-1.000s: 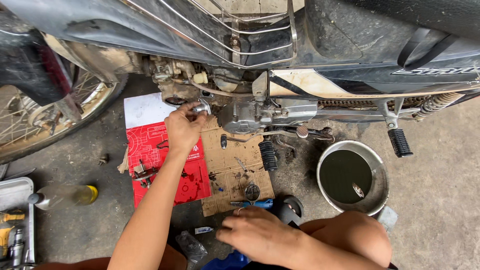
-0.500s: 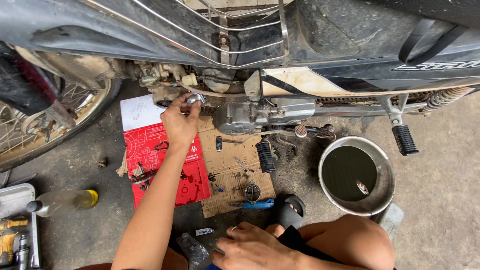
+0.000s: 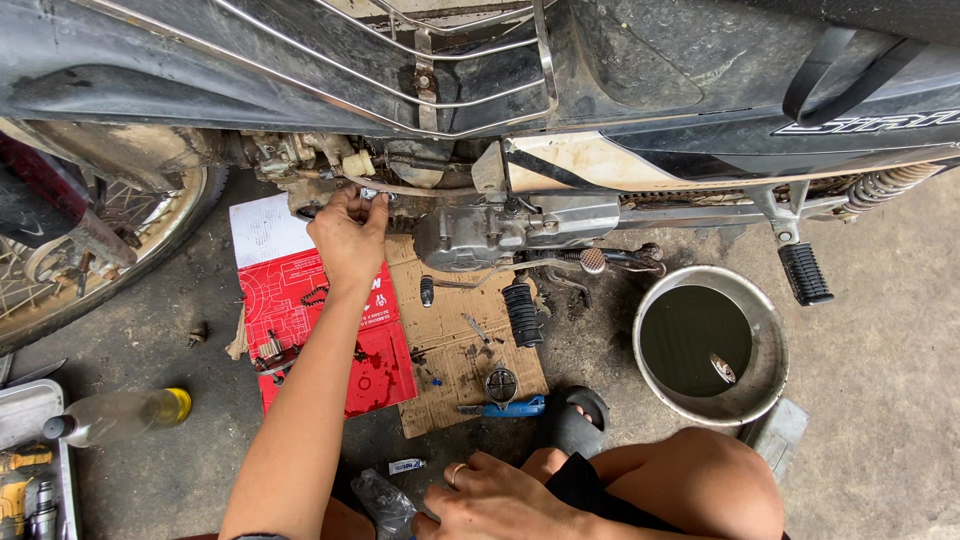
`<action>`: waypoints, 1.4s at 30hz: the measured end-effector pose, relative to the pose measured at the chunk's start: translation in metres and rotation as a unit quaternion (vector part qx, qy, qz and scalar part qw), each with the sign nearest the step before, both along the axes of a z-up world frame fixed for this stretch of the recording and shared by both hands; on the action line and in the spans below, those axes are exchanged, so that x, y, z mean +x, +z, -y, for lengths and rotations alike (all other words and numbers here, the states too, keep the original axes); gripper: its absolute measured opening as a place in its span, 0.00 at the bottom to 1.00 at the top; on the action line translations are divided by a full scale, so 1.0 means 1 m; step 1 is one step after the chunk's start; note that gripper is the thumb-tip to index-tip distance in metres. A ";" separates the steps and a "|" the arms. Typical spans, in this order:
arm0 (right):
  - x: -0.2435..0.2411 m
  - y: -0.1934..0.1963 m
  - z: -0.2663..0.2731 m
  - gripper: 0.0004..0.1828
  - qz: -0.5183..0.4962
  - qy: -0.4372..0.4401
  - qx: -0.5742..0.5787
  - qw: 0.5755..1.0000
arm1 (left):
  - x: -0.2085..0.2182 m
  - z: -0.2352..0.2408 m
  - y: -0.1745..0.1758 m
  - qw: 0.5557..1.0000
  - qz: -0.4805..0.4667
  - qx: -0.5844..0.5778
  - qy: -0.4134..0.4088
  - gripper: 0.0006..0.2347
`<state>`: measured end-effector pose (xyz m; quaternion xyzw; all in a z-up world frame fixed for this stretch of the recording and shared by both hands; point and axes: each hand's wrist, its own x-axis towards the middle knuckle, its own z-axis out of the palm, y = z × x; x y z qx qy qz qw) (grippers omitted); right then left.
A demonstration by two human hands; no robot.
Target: The person is repairing a motorcycle engine while sitting on a small stool. They apply a substance to a metal part, install it into the engine, and then use a wrench to tighten a bolt.
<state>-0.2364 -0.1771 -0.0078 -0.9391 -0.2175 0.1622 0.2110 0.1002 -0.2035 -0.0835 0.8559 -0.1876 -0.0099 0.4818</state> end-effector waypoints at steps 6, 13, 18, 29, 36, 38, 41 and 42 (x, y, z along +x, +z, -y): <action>0.006 0.015 0.004 0.11 -0.051 0.022 0.005 0.998 | 0.004 0.001 -0.004 1.000 0.024 -0.001 0.003 0.09; 0.000 0.004 0.001 0.09 -0.007 -0.002 0.035 0.999 | 0.005 0.002 -0.001 0.999 0.035 0.002 -0.002 0.07; -0.002 -0.005 -0.004 0.09 -0.009 -0.007 0.037 0.999 | 0.005 0.002 -0.002 0.999 0.028 0.015 0.006 0.06; 0.008 0.018 0.005 0.13 -0.049 0.016 0.035 0.998 | -0.001 0.004 0.001 0.996 0.079 0.032 -0.029 0.06; 0.047 0.063 0.041 0.10 -0.041 -0.061 0.063 0.995 | 0.002 0.004 0.001 0.996 0.071 0.026 -0.041 0.07; 0.073 0.067 0.060 0.15 -0.060 -0.142 0.089 0.984 | 0.000 0.001 -0.003 0.996 0.069 0.022 -0.043 0.07; 0.112 0.042 0.089 0.16 -0.080 -0.311 0.263 0.910 | -0.003 0.005 -0.009 0.994 0.107 0.003 -0.009 0.07; 0.127 0.035 0.098 0.18 -0.093 -0.421 0.387 0.815 | -0.003 0.005 -0.010 0.994 0.105 0.009 -0.007 0.07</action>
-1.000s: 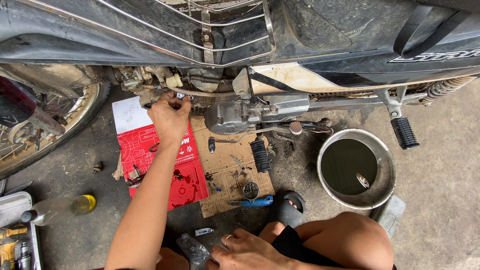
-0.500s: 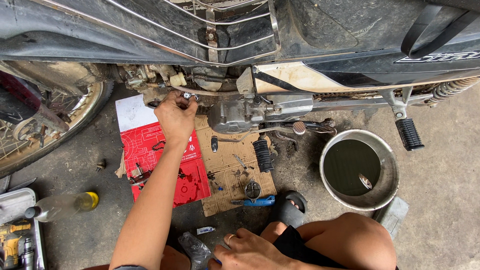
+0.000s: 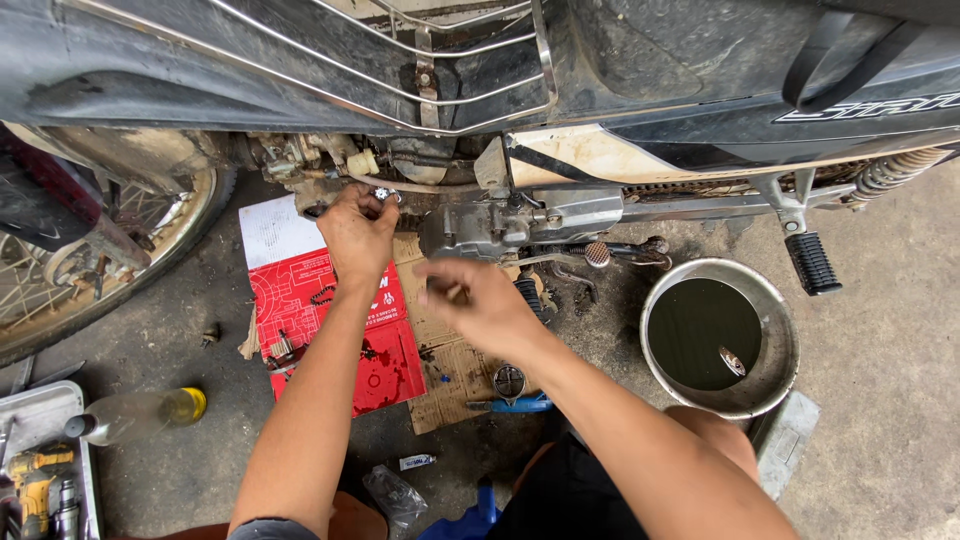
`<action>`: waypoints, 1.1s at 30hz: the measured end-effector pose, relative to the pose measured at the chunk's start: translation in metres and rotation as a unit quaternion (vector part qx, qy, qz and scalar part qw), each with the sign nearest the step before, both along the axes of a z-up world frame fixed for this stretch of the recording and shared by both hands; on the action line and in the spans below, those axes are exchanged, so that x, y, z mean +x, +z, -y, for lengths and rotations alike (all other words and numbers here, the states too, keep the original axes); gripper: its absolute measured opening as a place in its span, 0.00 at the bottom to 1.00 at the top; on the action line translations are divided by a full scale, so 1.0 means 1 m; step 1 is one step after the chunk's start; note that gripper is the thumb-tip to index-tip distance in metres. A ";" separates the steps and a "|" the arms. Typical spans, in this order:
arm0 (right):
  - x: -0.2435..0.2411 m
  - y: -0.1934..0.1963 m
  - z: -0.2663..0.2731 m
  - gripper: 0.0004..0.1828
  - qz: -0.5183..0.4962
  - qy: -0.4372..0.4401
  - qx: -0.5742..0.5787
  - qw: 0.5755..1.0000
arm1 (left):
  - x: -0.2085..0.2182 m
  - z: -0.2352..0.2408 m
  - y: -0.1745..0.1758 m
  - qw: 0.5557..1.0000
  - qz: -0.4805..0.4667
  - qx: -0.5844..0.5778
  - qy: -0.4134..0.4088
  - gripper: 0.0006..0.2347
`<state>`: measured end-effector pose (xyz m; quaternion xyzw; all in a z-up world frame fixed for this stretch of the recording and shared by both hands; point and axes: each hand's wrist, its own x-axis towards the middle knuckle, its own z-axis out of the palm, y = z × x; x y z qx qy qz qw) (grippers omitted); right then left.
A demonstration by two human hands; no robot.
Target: The person is repairing a motorcycle engine while sitting on a small stool. They apply a substance to a metal part, install it into the engine, and then use a wrench to tighten a bolt.
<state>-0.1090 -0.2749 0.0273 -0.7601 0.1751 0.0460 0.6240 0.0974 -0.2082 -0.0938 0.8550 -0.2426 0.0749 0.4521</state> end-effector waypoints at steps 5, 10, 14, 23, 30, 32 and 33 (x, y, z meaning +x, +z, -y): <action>0.071 -0.039 0.003 0.20 0.006 -0.250 0.285 0.925 | 0.002 0.000 0.003 1.000 -0.009 0.015 0.001 0.08; 0.121 -0.083 0.007 0.08 -0.004 -0.353 0.484 0.800 | 0.011 -0.002 -0.013 0.999 -0.034 0.020 -0.018 0.08; 0.134 -0.089 0.009 0.06 0.014 -0.381 0.549 0.744 | 0.021 -0.002 -0.031 0.999 -0.033 0.021 -0.009 0.08; 0.130 -0.094 0.017 0.09 0.024 -0.378 0.534 0.756 | 0.019 0.001 -0.001 0.998 0.000 0.065 0.010 0.06; 0.115 -0.074 0.028 0.14 -0.015 -0.363 0.452 0.815 | 0.032 -0.011 0.018 0.989 -0.055 0.133 -0.026 0.13; 0.112 -0.071 0.029 0.15 -0.023 -0.360 0.437 0.824 | 0.034 -0.011 0.016 0.988 -0.064 0.136 -0.029 0.13; 0.111 -0.069 0.028 0.16 -0.023 -0.359 0.430 0.828 | 0.031 -0.012 0.020 0.989 -0.070 0.129 -0.031 0.15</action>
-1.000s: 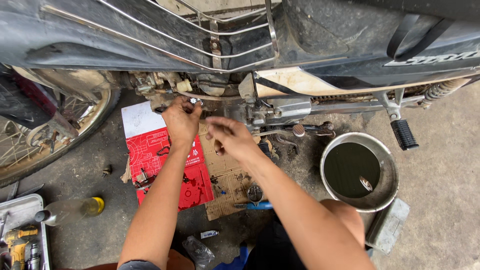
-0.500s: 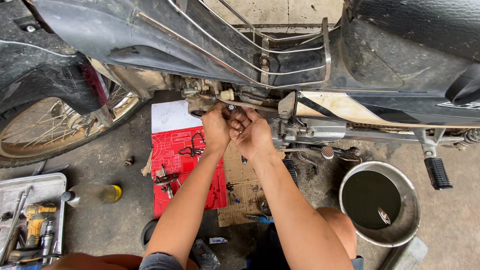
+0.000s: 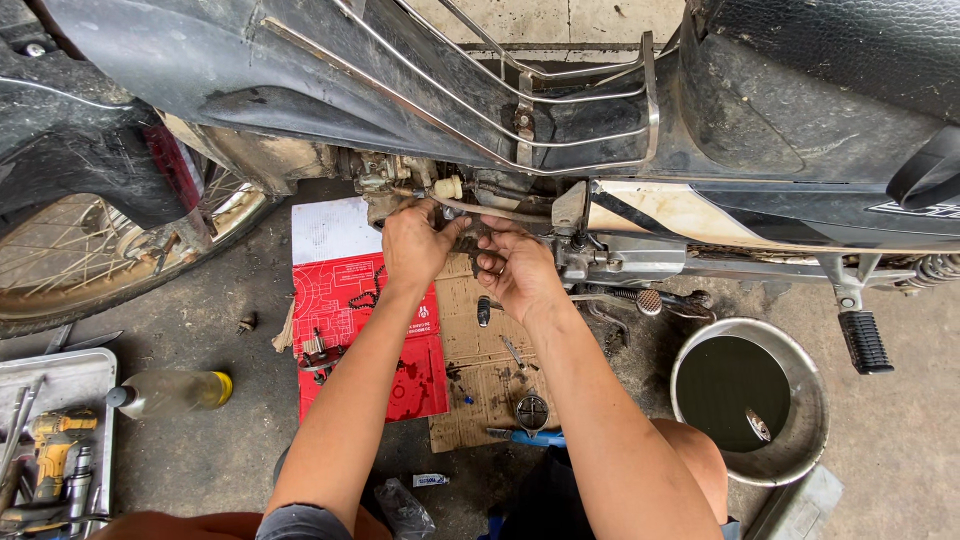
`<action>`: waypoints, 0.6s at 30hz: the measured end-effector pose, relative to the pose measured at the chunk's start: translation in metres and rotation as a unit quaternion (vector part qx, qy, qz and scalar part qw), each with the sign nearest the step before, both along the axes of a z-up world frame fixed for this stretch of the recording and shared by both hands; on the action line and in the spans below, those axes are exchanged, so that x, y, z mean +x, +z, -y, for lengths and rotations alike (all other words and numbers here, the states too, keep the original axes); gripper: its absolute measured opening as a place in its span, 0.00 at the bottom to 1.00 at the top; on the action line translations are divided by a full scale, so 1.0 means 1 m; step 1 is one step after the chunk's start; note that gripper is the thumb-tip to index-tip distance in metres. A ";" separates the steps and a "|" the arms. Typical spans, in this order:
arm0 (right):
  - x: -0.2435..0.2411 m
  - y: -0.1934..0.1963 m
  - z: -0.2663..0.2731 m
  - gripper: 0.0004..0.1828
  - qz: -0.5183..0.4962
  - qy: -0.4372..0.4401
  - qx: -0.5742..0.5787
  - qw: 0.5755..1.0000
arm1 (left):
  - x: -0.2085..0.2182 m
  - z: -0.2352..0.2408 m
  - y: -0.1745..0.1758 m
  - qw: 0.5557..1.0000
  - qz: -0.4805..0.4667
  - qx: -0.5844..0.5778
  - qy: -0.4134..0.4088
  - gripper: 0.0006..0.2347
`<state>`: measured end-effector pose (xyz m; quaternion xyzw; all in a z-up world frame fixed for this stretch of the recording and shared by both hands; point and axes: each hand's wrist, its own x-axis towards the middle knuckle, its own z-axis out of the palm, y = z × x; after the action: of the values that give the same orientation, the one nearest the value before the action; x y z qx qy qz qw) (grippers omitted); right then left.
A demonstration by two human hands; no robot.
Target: The person is repairing a motorcycle engine while sitting on a small stool. They apply a substance to a metal part, install it into the engine, and then use a wrench to tighten a bolt.
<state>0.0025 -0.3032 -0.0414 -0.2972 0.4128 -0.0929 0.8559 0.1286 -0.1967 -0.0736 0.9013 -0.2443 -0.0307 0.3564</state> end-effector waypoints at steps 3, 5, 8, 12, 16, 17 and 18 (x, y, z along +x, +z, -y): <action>-0.001 0.004 -0.001 0.18 -0.001 0.003 -0.010 1.000 | -0.009 0.001 0.013 1.000 -0.001 -0.024 0.005 0.16; -0.002 0.005 -0.002 0.18 0.000 0.003 -0.012 1.000 | -0.012 0.001 0.015 0.999 0.003 -0.040 0.010 0.15; -0.002 0.006 -0.002 0.17 -0.002 0.005 -0.018 1.000 | -0.011 0.001 0.010 0.998 -0.001 -0.063 0.018 0.15; -0.002 0.010 -0.003 0.17 -0.005 0.009 -0.028 1.000 | -0.012 -0.001 0.014 0.998 0.017 -0.063 0.021 0.12; -0.002 0.009 -0.003 0.16 -0.002 0.007 -0.031 0.999 | -0.008 -0.001 0.005 0.999 0.020 -0.043 0.013 0.10; -0.003 0.008 -0.003 0.16 -0.003 0.005 -0.031 1.000 | -0.007 0.000 0.006 0.999 0.019 -0.043 0.012 0.10; -0.003 0.008 -0.003 0.16 0.000 0.006 -0.032 0.999 | -0.006 -0.001 0.006 0.999 0.019 -0.037 0.004 0.10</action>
<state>-0.0001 -0.3005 -0.0336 -0.3266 0.4081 -0.1009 0.8465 0.1227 -0.1961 -0.0676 0.8889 -0.2486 -0.0035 0.3847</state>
